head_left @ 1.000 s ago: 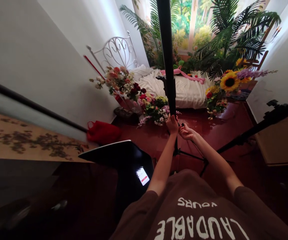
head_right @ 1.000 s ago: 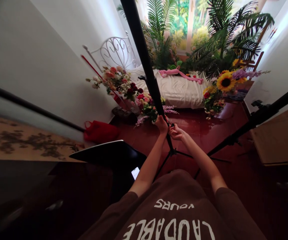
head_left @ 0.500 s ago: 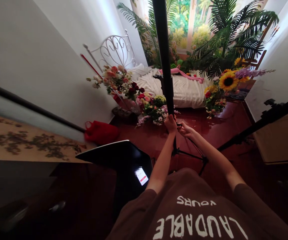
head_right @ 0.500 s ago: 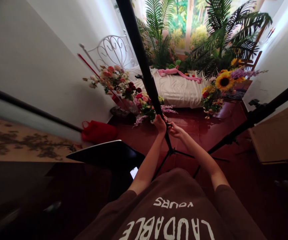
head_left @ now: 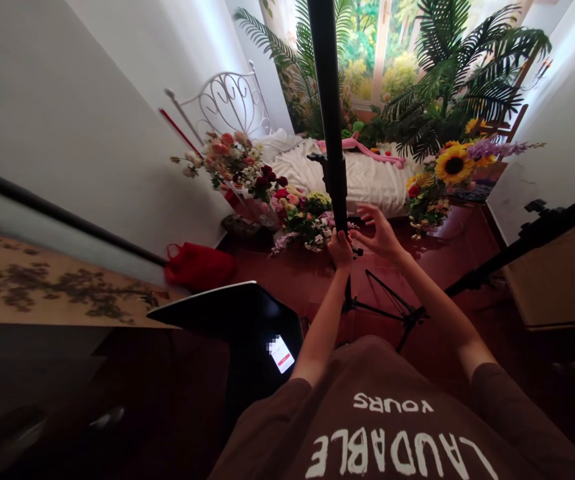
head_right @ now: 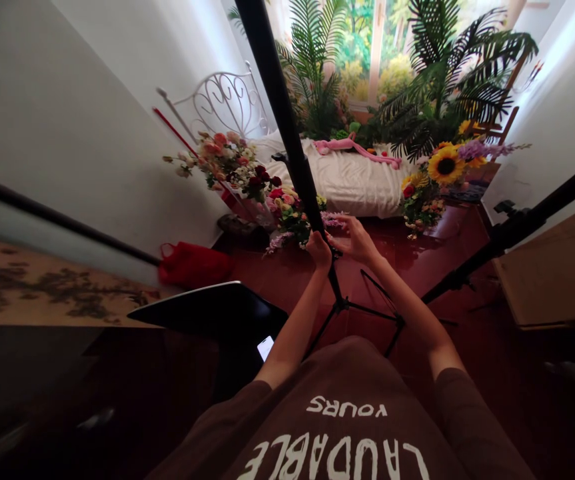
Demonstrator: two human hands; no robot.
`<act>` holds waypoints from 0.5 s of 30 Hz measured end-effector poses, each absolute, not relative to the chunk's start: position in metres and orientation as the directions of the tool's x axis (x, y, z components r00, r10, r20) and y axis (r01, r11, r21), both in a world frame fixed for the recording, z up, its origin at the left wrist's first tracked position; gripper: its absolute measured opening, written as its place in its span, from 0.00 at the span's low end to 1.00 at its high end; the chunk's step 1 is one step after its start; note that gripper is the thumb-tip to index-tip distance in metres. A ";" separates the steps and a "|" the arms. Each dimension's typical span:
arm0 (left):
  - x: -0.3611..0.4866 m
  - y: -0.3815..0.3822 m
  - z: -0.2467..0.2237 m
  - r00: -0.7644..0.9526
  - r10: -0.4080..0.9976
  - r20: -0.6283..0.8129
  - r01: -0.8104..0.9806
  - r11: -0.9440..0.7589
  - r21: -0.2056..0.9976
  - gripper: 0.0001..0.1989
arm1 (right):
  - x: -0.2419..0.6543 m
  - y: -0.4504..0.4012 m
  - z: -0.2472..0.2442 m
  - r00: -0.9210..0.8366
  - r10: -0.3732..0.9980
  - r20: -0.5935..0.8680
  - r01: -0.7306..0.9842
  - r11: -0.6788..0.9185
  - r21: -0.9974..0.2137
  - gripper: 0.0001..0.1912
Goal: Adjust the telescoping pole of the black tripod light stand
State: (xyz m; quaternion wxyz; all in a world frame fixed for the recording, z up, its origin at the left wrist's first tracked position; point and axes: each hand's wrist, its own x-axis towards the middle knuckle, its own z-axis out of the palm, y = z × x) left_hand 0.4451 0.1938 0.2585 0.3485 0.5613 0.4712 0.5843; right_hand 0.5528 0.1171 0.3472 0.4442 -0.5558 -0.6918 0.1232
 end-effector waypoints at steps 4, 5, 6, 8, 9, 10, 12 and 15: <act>0.444 0.192 0.259 -0.116 0.934 0.339 0.104 -0.328 0.939 0.31 | 0.527 0.156 0.402 0.003 0.752 0.659 0.633 0.509 -0.584 0.36; 0.444 0.192 0.259 -0.118 0.930 0.347 0.109 -0.335 0.936 0.31 | 0.519 0.167 0.413 -0.037 0.724 0.688 0.645 0.544 -0.538 0.36; 0.444 0.192 0.259 -0.124 0.927 0.355 0.121 -0.341 0.932 0.31 | 0.511 0.178 0.421 -0.075 0.703 0.707 0.657 0.568 -0.496 0.35; 0.443 0.191 0.259 -0.143 0.919 0.366 0.149 -0.346 0.926 0.30 | 0.497 0.195 0.432 -0.087 0.682 0.726 0.677 0.575 -0.459 0.34; 0.442 0.191 0.259 -0.149 0.917 0.370 0.154 -0.348 0.925 0.30 | 0.493 0.201 0.433 -0.069 0.683 0.727 0.687 0.561 -0.462 0.33; 0.441 0.190 0.259 -0.149 0.917 0.371 0.150 -0.350 0.925 0.31 | 0.489 0.205 0.433 -0.044 0.689 0.723 0.696 0.541 -0.473 0.32; 0.439 0.189 0.259 -0.134 0.922 0.362 0.129 -0.346 0.929 0.31 | 0.486 0.209 0.425 -0.007 0.713 0.701 0.709 0.498 -0.500 0.30; 0.434 0.188 0.258 -0.120 0.937 0.328 0.053 -0.324 0.945 0.32 | 0.488 0.208 0.400 0.019 0.765 0.644 0.671 0.468 -0.575 0.28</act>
